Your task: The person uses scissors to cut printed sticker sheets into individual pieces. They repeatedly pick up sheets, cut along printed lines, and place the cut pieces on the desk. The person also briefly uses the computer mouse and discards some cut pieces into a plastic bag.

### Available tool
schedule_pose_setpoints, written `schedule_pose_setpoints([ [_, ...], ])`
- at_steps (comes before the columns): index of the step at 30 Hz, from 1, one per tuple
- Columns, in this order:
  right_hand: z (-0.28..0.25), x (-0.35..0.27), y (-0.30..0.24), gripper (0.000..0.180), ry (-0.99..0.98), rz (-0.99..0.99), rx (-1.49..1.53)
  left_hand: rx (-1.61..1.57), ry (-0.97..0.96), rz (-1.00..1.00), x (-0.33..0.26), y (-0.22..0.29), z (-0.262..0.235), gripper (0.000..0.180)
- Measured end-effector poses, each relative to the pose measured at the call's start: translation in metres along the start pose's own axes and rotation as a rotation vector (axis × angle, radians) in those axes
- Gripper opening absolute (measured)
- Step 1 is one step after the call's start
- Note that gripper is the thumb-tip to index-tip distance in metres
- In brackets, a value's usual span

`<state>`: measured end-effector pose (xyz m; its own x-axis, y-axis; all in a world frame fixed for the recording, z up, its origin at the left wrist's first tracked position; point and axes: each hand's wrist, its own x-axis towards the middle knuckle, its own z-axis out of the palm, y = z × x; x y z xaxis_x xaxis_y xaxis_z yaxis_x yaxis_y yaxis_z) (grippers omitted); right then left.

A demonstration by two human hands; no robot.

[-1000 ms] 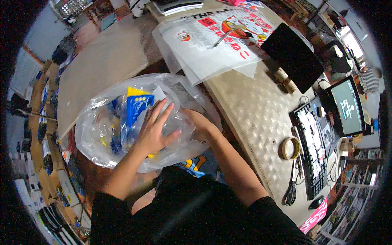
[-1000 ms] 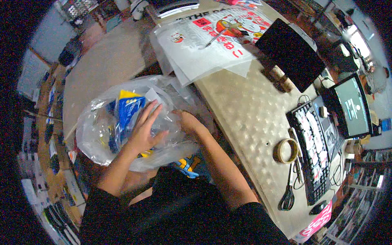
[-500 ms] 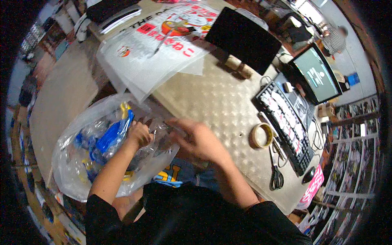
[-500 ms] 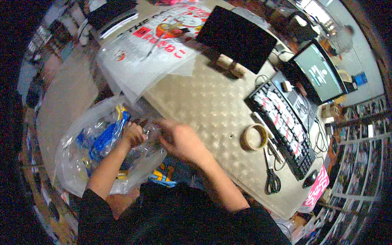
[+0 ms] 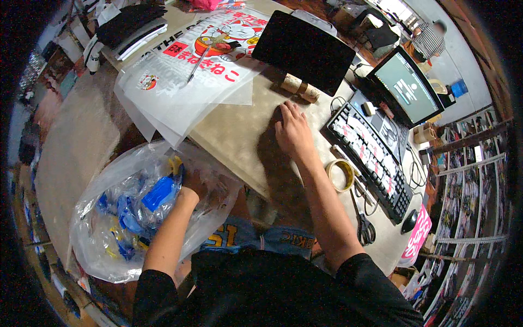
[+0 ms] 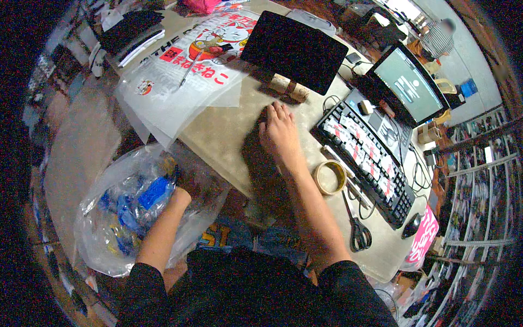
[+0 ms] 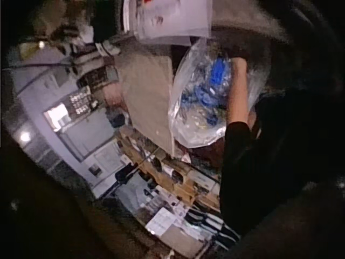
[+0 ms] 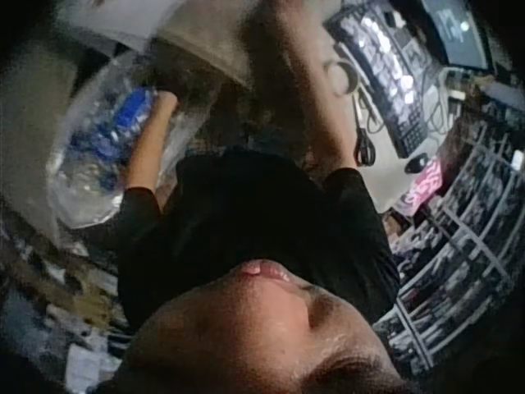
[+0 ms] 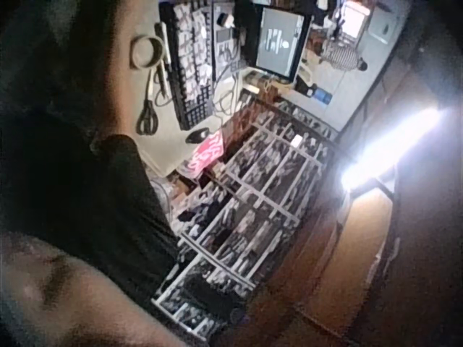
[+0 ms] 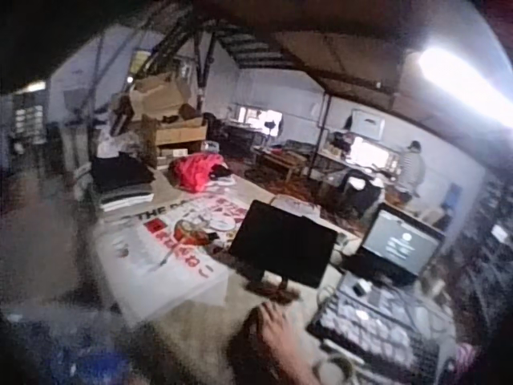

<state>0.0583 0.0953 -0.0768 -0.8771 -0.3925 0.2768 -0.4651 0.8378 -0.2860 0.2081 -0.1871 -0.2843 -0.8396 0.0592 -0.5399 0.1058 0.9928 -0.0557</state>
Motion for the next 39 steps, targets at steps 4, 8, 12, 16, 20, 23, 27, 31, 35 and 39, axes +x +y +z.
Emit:
schedule_pose_setpoints([
  [4, 0.002, -0.008, -0.034, 0.051, -0.067, -0.026, 0.072, -0.174, 0.145, -0.204, 0.000, -0.003, 0.048, 0.062],
  [8, 0.004, -0.007, -0.037, 0.048, 0.129, -0.032, 0.061, -0.130, 0.117, -0.105, -0.024, 0.002, 0.028, 0.064],
  [12, -0.001, 0.010, -0.015, 0.045, 0.090, 0.036, -0.054, -0.466, 0.399, -0.269, -0.033, 0.016, 0.017, 0.063],
  [16, -0.004, 0.000, -0.019, 0.046, 0.038, -0.039, -0.073, -0.596, 0.526, -0.283, -0.044, 0.019, 0.005, 0.062],
  [20, -0.002, -0.031, -0.051, 0.049, -0.016, -0.062, 0.055, -0.698, 0.628, -0.279, -0.063, 0.018, -0.004, 0.061],
  [23, -0.002, -0.051, -0.063, 0.053, -0.031, -0.051, 0.184, -0.760, 0.675, -0.266, -0.079, 0.019, -0.016, 0.061],
  [27, 0.003, -0.009, -0.033, 0.053, 0.169, -0.080, 0.130, -0.698, 0.557, -0.396, -0.091, 0.016, -0.014, 0.059],
  [31, 0.011, 0.021, 0.008, 0.052, 0.086, -0.067, -0.087, -0.614, 0.641, -0.323, -0.088, 0.025, -0.017, 0.057],
  [35, 0.015, 0.008, -0.016, 0.048, 0.015, -0.087, -0.052, -0.622, 0.652, -0.360, -0.075, 0.016, 0.025, 0.052],
  [39, 0.014, 0.017, -0.013, 0.052, 0.192, -0.121, 0.079, -0.642, 0.346, -0.435, -0.058, -0.004, 0.072, 0.049],
])
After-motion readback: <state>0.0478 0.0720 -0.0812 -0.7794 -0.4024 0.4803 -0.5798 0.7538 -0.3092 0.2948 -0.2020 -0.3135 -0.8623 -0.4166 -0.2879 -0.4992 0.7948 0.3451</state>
